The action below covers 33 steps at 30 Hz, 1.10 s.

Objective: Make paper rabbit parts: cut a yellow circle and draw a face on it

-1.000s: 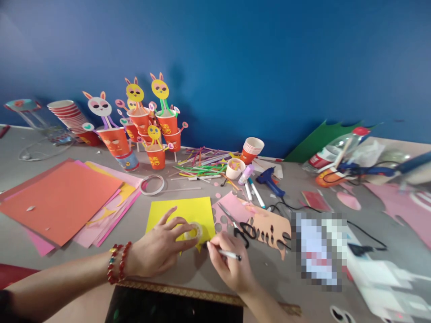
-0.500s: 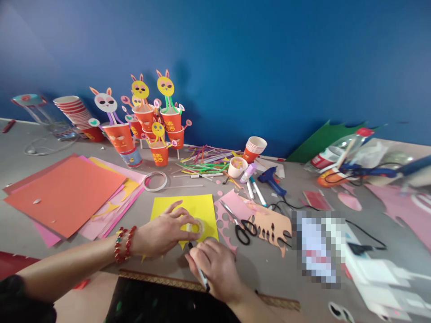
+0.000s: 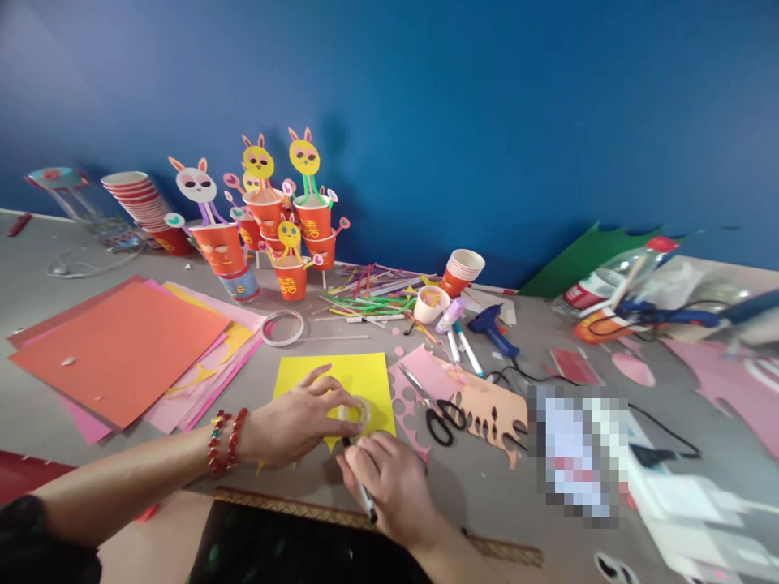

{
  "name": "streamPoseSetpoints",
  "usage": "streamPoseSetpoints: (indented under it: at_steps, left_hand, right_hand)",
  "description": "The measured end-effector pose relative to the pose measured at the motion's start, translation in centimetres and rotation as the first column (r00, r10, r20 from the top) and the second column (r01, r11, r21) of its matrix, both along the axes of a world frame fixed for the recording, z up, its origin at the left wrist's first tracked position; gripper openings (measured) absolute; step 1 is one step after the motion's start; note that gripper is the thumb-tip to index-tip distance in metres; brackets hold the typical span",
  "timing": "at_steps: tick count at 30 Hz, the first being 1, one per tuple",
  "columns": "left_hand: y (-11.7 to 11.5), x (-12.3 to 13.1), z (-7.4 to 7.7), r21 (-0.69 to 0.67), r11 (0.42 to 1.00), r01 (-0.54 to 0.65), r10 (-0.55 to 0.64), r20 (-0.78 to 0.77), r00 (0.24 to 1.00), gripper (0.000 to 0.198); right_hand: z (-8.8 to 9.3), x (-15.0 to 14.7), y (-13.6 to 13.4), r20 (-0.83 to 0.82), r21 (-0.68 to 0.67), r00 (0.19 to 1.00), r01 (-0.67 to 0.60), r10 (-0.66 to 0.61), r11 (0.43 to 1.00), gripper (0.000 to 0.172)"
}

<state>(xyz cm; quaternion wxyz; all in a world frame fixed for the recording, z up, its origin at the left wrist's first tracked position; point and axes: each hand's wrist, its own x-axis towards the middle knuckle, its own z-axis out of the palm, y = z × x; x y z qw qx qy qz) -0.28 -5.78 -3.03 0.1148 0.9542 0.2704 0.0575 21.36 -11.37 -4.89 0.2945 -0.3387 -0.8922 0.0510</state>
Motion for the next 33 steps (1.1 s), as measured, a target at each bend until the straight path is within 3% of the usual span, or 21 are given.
streamPoseSetpoints:
  at_steps: [5, 9, 14, 21, 29, 33]
  left_hand:
    - [-0.1, -0.1, -0.1, 0.007, 1.0, -0.006, 0.005, 0.018, 1.0, 0.047]
    - [-0.2, -0.1, 0.0, 0.003, 1.0, -0.012, 0.012, 0.032, 0.999, 0.05]
    - [-0.3, 0.0, 0.1, -0.001, 1.0, -0.01, 0.01, 0.013, 1.0, 0.055]
    - [-0.4, 0.1, 0.0, -0.001, 1.0, -0.016, 0.016, 0.01, 1.0, 0.046]
    - [-0.5, 0.0, 0.0, 0.009, 1.0, -0.023, 0.023, 0.007, 1.0, 0.045]
    - [-0.9, 0.2, -0.2, 0.034, 0.998, -0.05, 0.049, 0.021, 0.999, 0.046]
  right_hand:
    - [0.1, 1.4, 0.1, -0.127, -0.182, 0.992, -0.04, 0.017, 0.983, 0.015]
    - [0.0, 2.5, 0.5, -0.181, -0.261, 0.982, 0.013, -0.062, 0.965, 0.015]
    - [-0.1, 3.3, 1.3, -0.192, -0.305, 0.968, 0.096, -0.16, 0.947, 0.019]
    - [-0.3, 4.1, 2.8, -0.172, -0.394, 0.96, 0.14, -0.222, 0.909, 0.024]
    - [0.0, 4.2, 3.8, -0.196, -0.362, 0.952, 0.154, -0.236, 0.919, 0.025]
    - [0.6, 4.5, 4.1, -0.268, -0.472, 0.906, 0.173, -0.327, 0.864, 0.026]
